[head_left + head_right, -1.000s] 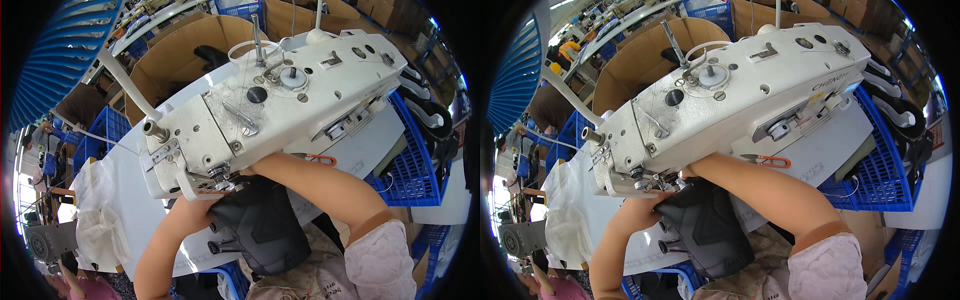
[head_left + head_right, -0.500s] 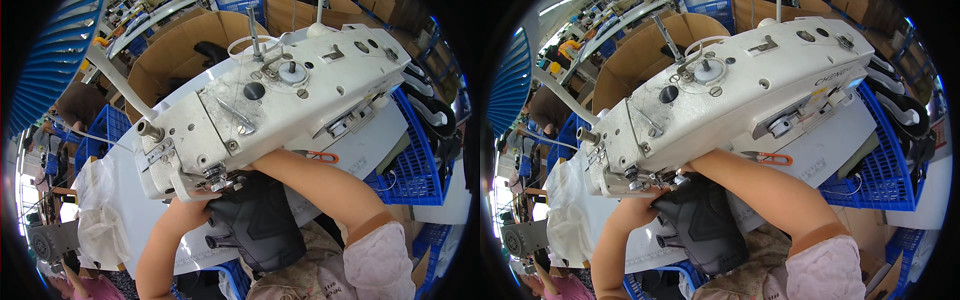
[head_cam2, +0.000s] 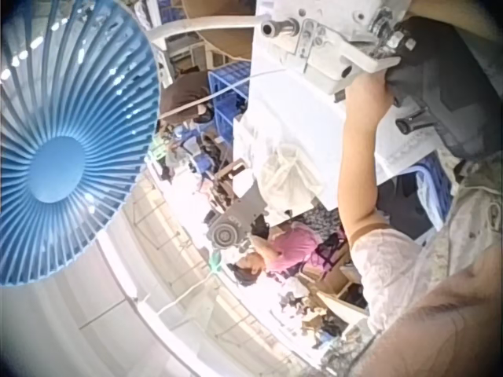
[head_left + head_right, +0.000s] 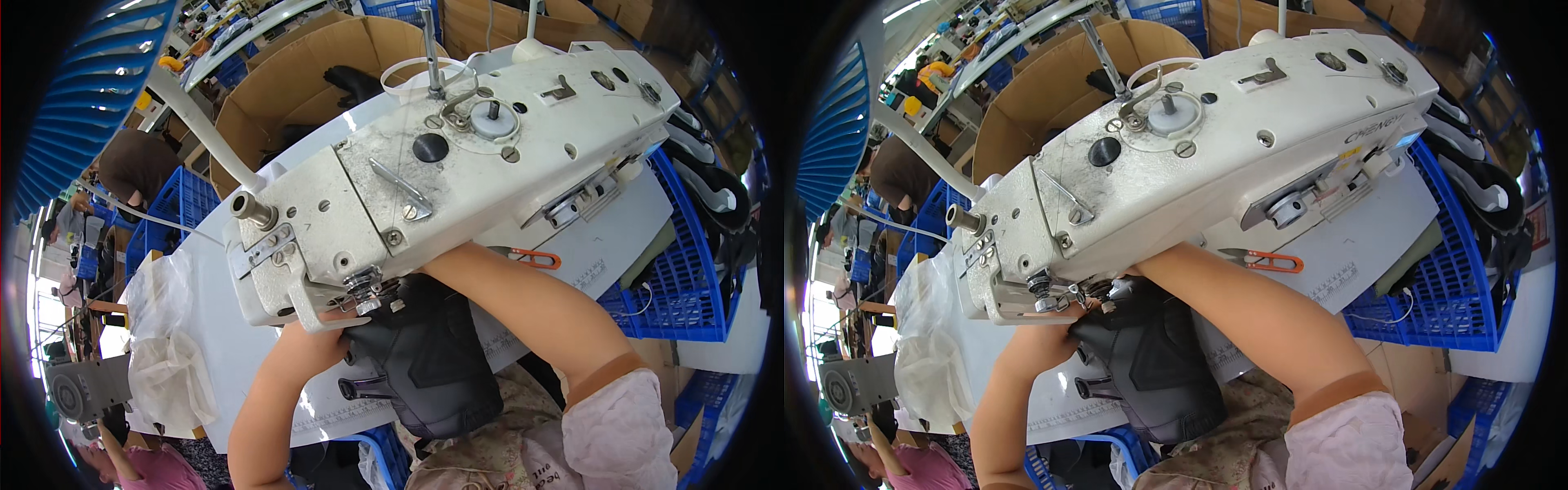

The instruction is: The person takes shoe uppers from a crate, stitches them on a sewing machine, and trims threads using thread snips.

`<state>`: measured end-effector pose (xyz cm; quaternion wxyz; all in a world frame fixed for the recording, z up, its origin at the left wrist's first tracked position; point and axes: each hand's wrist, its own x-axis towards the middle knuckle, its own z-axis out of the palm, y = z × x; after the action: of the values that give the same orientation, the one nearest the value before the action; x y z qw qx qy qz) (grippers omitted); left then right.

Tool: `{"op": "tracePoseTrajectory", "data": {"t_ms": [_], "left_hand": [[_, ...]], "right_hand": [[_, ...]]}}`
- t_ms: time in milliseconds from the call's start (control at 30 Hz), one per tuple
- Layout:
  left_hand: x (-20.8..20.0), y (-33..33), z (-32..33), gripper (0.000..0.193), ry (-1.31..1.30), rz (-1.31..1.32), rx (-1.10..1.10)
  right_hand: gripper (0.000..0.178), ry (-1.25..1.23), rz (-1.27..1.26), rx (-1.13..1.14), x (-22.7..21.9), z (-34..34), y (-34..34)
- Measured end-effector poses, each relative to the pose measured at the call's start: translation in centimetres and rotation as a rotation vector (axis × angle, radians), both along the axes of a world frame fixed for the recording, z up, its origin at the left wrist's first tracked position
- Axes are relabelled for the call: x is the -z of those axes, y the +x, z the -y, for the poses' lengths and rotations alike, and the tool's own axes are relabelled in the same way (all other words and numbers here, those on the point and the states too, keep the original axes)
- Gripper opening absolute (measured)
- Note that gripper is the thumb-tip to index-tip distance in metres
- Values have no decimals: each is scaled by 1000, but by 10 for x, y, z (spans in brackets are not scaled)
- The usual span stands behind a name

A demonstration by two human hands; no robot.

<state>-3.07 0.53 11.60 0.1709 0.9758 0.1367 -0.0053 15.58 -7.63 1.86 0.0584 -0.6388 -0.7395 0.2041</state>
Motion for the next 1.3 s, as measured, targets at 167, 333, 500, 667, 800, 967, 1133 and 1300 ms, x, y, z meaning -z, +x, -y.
{"op": "tracePoseTrajectory", "data": {"t_ms": [167,333,500,667,800,967,1133,1300], "left_hand": [[2,-1,0,49,14,-4,-24],[-4,0,5,51,-4,-99,-99],[-2,-1,4,53,5,-140,-129],[3,-3,4,55,46,-88,-121],[3,-4,3,55,47,-138,-128],[3,-3,4,54,55,-154,-140],[6,-5,3,53,56,-145,-146],[2,-2,4,52,57,-189,-164]], "right_hand": [[56,-31,3,4,-4,0,-1],[56,-62,0,18,-7,1,1],[55,-92,-8,33,-9,4,2],[54,-118,-16,47,-12,8,4],[54,-132,-18,57,-15,8,6],[53,-161,-20,71,-17,10,7],[53,-193,-26,80,-18,13,7],[52,-227,-27,94,-18,15,7]]}}
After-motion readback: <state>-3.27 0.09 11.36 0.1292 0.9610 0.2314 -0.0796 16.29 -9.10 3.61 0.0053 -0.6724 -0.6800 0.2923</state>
